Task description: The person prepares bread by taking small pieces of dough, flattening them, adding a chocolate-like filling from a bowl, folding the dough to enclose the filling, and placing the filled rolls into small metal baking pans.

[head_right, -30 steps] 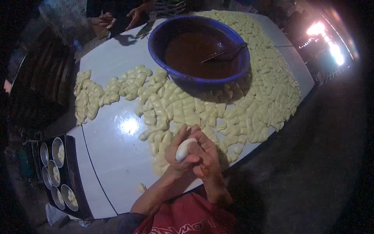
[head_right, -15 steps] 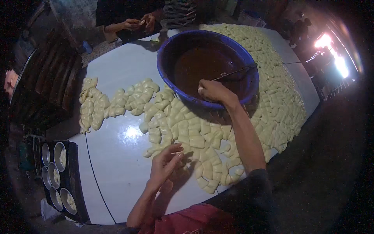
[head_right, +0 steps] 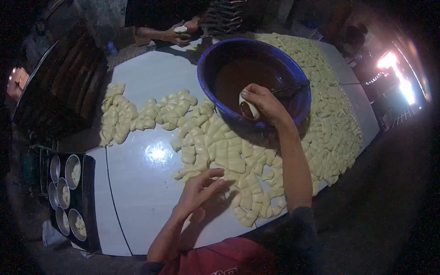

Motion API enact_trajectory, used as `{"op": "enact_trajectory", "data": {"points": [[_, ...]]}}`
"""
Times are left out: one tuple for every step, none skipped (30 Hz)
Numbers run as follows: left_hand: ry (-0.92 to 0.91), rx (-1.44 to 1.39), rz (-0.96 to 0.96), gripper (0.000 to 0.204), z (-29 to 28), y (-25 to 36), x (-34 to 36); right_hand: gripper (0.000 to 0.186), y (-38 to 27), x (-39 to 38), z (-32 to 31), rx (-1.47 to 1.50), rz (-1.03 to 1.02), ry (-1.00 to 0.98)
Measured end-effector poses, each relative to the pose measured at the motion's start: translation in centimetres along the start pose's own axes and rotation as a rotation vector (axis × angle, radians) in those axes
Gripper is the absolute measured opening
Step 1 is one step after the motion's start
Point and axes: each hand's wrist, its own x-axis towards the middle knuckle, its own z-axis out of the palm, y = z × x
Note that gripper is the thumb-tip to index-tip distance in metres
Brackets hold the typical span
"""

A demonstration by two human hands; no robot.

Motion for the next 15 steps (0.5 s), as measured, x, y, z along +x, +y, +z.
{"op": "enact_trajectory", "data": {"points": [[-0.002, -0.066, -0.027, 0.041, 0.0, 0.1, 0.4, 0.017, -0.5, -0.9, 0.9, 0.084, -0.055, -0.013], [-0.002, -0.134, -0.057, 0.042, 0.0, 0.1, 0.8, 0.016, -0.4, -1.5, 1.9, 0.168, -0.107, -0.027], [0.008, -0.235, -0.035, 0.044, 0.3, 0.2, 1.5, 0.016, 0.3, -2.0, 3.1, 0.242, -0.159, 0.031], [0.01, -0.339, -0.013, 0.046, 0.6, 0.5, 2.1, 0.016, 0.0, -3.5, 4.4, 0.236, -0.146, 0.027], [0.051, -0.414, 0.003, 0.052, 0.4, 0.9, 1.9, 0.016, -0.2, -4.5, 6.7, 0.326, -0.132, 0.008], [0.084, -0.596, 0.037, 0.055, 0.2, 0.6, 1.9, 0.015, 0.1, -5.2, 9.1, 0.417, -0.111, -0.011], [0.11, -0.724, 0.018, 0.055, 0.7, 0.5, 1.8, 0.014, 1.4, -5.8, 10.7, 0.491, -0.12, 0.024], [0.145, -0.849, 0.002, 0.054, 0.7, 0.5, 1.6, 0.014, 2.8, -6.0, 12.3, 0.5, -0.197, 0.039], [0.165, -0.862, -0.007, 0.054, 0.3, 0.6, 0.8, 0.014, 3.6, -7.0, 13.8, 0.54, -0.116, 0.042], [0.189, -0.969, -0.04, 0.048, -0.2, 1.6, -0.5, 0.015, 4.0, -7.7, 15.2, 0.581, -0.035, 0.043], [0.215, -1.076, -0.07, 0.043, -0.8, 2.0, -1.5, 0.017, 5.9, -7.2, 15.3, 0.634, -0.049, -0.098], [0.239, -1.086, -0.075, 0.043, -1.5, 0.7, -2.2, 0.017, 6.5, -7.6, 15.9, 0.634, -0.029, -0.113], [0.301, -1.053, -0.059, 0.036, -2.9, -0.5, -2.8, 0.02, 5.6, -8.3, 17.7, 0.614, -0.019, -0.063], [0.361, -1.018, -0.043, 0.029, -4.2, -1.5, -3.5, 0.024, 5.2, -8.9, 19.3, 0.593, -0.011, -0.013], [0.454, -1.117, -0.036, 0.019, -5.0, -2.2, -4.4, 0.029, 6.9, -9.0, 20.4, 0.599, -0.009, -0.057]]}}
